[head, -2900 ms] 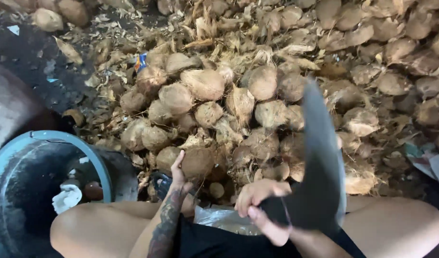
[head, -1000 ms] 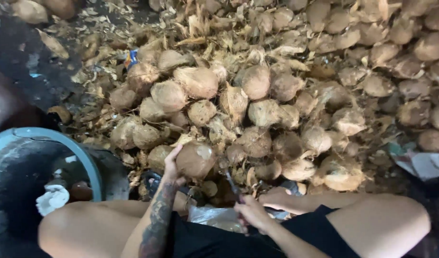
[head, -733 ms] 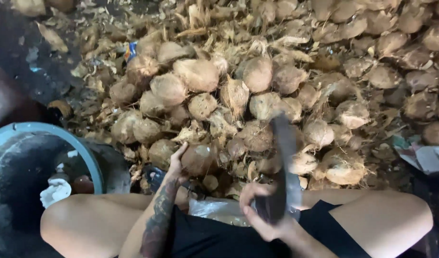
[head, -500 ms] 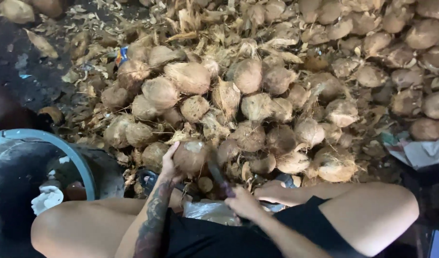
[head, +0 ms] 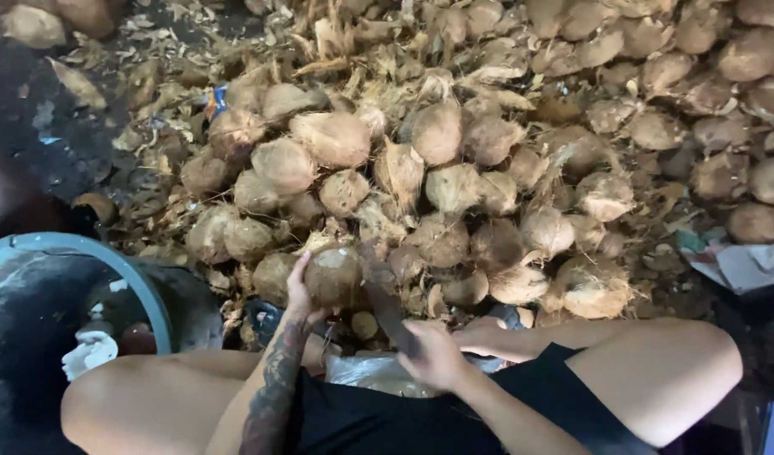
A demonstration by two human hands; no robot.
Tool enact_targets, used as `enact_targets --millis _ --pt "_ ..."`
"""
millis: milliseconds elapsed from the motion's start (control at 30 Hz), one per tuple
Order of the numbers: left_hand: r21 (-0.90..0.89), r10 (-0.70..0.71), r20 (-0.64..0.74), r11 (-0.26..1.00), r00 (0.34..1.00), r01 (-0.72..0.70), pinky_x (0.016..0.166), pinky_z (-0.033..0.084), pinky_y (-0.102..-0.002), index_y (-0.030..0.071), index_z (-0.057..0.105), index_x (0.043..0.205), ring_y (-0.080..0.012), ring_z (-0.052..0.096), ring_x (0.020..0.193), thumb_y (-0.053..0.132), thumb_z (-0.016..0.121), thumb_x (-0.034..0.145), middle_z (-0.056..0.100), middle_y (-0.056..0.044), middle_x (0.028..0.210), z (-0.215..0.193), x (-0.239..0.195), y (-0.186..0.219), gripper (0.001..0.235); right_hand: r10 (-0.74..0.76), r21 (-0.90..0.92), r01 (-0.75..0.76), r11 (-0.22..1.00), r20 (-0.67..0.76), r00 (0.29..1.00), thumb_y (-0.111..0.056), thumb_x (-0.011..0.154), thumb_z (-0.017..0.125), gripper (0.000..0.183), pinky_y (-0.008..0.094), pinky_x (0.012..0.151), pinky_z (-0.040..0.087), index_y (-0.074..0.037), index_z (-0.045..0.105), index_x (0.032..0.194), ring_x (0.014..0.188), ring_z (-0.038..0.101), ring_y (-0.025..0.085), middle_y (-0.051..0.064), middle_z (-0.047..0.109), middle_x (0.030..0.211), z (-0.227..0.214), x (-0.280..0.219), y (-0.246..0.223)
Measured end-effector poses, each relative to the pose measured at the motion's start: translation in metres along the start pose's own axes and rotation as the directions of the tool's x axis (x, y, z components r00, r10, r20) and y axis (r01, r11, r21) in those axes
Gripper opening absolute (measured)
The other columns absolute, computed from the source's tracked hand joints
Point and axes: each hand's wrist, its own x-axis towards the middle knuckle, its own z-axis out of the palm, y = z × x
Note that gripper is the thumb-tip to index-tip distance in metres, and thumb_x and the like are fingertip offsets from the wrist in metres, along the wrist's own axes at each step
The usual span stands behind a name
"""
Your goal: The person sits on the ground and uses a machete to puncture the top of coconuts, then pours the liquid into a blue bucket and places the opened coconuts into a larger container. The process is repeated for several coconuts.
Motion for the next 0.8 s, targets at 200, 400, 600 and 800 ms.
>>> enact_targets --millis 200,400,600,800 --pt "-0.192 0.142 0.295 0.977 0.945 -0.087 0.108 0.05 -0.056 0.003 0.06 0.144 -0.042 0.06 0.128 0.068 0.047 0.093 0.065 -0.022 0.14 -0.016 0.001 -0.001 0.084 0.811 0.214 -0.972 0.098 0.549 0.203 -0.002 0.098 0.061 0.014 0.03 0.041 0.048 -0.007 0.051 0.089 0.054 0.057 0.017 0.006 0.054 0.07 -0.083 0.081 -0.106" --pt "0.017 -0.002 0.057 1.0 0.998 0.001 0.094 0.057 -0.055 0.007 0.069 0.135 -0.0406 0.068 0.116 0.059 0.059 0.088 0.072 -0.021 0.128 -0.009 0.002 0.0 0.071 -0.05 0.449 0.098 0.888 -0.117 0.992 -0.017 0.087 0.06 0.007 0.033 0.064 0.061 -0.012 0.057 0.083 0.066 0.07 0.018 0.003 0.066 0.072 -0.151 0.111 -0.167" --pt "0.004 0.101 0.115 0.995 0.988 -0.102 0.08 0.058 -0.045 0.008 0.072 0.126 -0.0317 0.069 0.097 0.055 0.06 0.091 0.073 -0.015 0.111 -0.004 0.008 0.003 0.06 0.691 -0.131 -0.808 0.575 0.606 0.394 -0.011 0.092 0.069 0.018 0.03 0.058 0.041 -0.016 0.059 0.077 0.063 0.057 0.012 -0.003 0.059 0.07 -0.06 0.084 -0.085" --pt "-0.151 0.132 0.224 0.983 0.966 -0.099 0.093 0.057 -0.054 0.005 0.069 0.13 -0.0395 0.067 0.113 0.064 0.055 0.091 0.072 -0.019 0.123 -0.023 0.011 0.004 0.072 0.741 0.046 -0.892 0.45 0.538 0.402 -0.006 0.104 0.061 0.018 0.021 0.038 0.049 -0.01 0.057 0.087 0.048 0.067 0.013 0.003 0.065 0.069 -0.103 0.091 -0.126"
